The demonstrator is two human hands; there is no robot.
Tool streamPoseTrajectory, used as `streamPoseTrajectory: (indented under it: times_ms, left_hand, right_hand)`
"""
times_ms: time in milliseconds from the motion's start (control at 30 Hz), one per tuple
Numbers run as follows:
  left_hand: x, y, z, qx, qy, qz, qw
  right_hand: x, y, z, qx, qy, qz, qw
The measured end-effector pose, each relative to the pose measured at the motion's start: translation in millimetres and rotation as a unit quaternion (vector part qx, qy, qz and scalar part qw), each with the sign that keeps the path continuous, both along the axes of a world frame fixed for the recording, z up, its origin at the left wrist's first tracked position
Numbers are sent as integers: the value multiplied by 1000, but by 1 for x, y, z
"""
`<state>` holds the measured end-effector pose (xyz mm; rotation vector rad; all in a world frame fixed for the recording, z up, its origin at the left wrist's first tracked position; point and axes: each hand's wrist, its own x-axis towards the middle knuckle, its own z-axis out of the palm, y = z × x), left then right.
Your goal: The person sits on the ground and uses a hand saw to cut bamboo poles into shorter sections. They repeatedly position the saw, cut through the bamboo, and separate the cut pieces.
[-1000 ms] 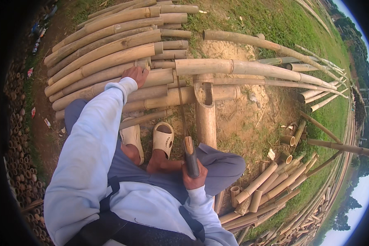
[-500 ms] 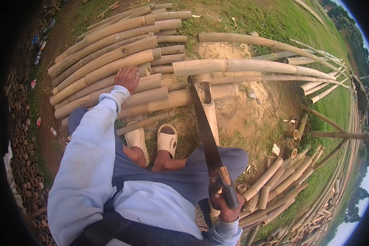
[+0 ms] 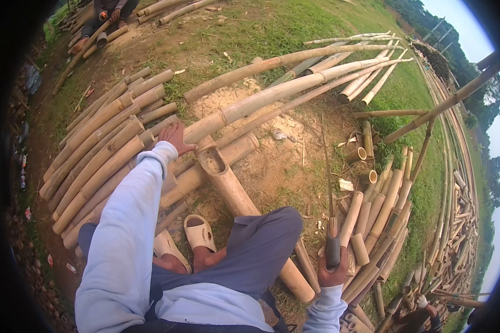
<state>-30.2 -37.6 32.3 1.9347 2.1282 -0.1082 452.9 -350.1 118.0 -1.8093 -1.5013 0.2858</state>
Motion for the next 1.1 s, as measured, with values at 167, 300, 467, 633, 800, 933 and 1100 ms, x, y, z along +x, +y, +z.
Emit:
streamPoseTrajectory:
  times_ms: [167, 300, 467, 633, 800, 933, 1100]
  left_hand:
    - [7, 12, -3, -23, -6, 4, 1000]
    - [15, 29, -16, -72, 3, -12, 997]
    - [0, 26, -12, -73, 6, 13, 997]
    - [1, 25, -10, -82, 5, 0, 997]
    - [13, 13, -11, -64, 6, -27, 998]
    - [18, 4, 20, -95, 1, -34, 995]
    - [3, -22, 50, -42, -6, -27, 999]
  right_hand:
    - [19, 7, -86, -118, -115, -62, 984]
    - [8, 13, -161, -148, -135, -95, 975]
    - [-3, 18, -212, -159, -85, -57, 982]
    - [19, 6, -249, -256, -89, 17, 962]
    - [21, -7, -260, -288, -86, 17, 954]
    - [19, -3, -252, -301, -65, 28, 951]
    - [13, -19, -244, -288, -29, 32, 957]
